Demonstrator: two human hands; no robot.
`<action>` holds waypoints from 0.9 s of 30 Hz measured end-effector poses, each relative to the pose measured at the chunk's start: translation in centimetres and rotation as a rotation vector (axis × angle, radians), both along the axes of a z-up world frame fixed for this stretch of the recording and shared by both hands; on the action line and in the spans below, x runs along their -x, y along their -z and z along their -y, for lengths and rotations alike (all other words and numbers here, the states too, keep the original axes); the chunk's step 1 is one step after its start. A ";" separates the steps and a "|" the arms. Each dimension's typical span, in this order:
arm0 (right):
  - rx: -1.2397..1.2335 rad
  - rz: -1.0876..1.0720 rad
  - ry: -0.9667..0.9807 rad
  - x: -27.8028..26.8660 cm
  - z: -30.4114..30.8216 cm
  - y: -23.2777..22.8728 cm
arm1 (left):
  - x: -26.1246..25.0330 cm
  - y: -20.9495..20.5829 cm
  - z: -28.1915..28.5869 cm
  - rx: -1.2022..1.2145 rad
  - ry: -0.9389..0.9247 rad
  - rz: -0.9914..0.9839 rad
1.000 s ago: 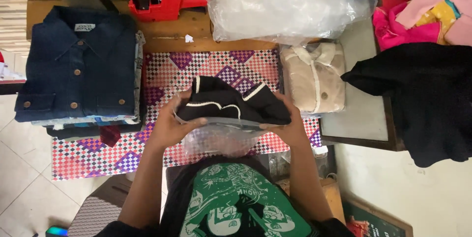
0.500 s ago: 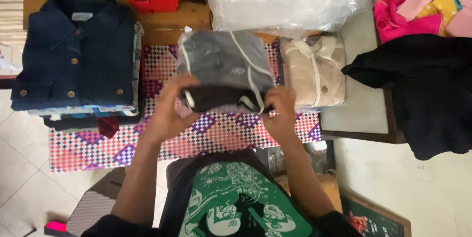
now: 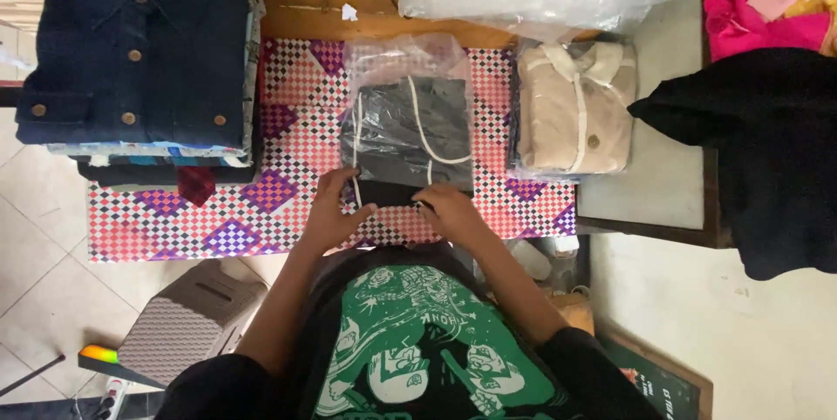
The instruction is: The person is folding different items of clothing and carefully placing them into clear plastic bags, likely for shipping or inventory storage.
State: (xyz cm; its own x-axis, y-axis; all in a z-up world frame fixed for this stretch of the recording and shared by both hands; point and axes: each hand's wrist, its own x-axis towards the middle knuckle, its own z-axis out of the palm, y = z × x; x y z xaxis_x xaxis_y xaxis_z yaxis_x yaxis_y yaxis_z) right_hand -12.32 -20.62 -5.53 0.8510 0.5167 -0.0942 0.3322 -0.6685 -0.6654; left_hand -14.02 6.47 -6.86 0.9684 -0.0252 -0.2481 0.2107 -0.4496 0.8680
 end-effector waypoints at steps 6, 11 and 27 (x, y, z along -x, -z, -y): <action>0.208 0.230 -0.151 0.3 -1.4 2.9 | -1.2 0.9 0.5 -0.115 0.000 -0.056; 0.220 0.088 -0.061 1.0 0.6 1.0 | -2.8 2.8 0.2 -0.238 0.043 -0.012; 0.406 0.583 0.277 -0.8 3.2 13.2 | -2.9 0.4 0.3 -0.212 0.067 -0.017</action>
